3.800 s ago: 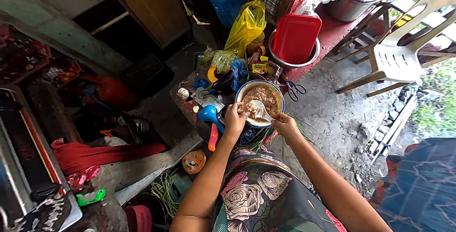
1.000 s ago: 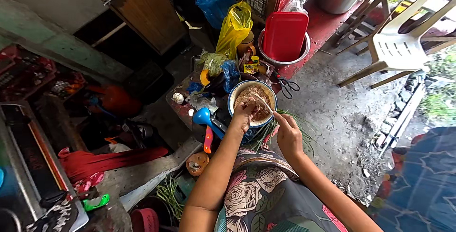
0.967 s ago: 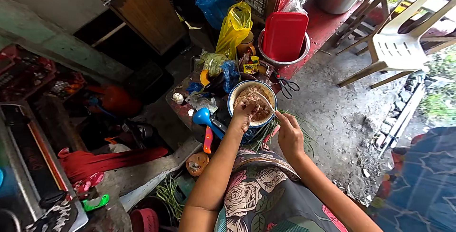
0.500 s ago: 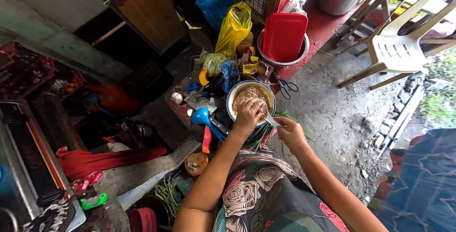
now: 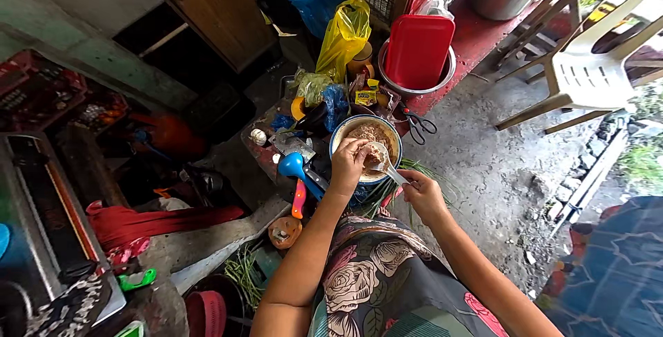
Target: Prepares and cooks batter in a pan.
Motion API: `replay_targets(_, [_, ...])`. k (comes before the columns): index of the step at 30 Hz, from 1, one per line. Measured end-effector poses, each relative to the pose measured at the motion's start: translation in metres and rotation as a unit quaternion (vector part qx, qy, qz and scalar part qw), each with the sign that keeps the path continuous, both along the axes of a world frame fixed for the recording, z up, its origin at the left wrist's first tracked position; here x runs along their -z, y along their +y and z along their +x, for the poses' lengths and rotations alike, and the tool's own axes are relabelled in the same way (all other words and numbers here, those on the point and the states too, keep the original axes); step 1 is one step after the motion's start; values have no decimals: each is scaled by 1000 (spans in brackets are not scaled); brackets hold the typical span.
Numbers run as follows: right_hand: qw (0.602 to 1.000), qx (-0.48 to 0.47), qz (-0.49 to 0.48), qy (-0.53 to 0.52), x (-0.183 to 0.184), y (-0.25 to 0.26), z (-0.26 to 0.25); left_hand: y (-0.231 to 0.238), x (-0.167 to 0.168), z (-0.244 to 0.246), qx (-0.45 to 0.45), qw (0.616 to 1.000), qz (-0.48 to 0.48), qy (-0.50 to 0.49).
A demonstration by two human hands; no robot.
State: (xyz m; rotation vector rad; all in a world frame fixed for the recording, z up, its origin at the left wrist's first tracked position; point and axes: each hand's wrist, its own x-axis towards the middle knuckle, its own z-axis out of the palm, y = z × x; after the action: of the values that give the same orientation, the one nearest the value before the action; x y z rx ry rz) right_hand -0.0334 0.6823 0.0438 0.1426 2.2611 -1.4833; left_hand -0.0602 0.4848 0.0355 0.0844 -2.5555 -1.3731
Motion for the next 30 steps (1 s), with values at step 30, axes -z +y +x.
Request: replay_targets(30, [944, -322, -75, -14, -14, -72, 42, -34, -18, 187, -402, 911, 86, 37])
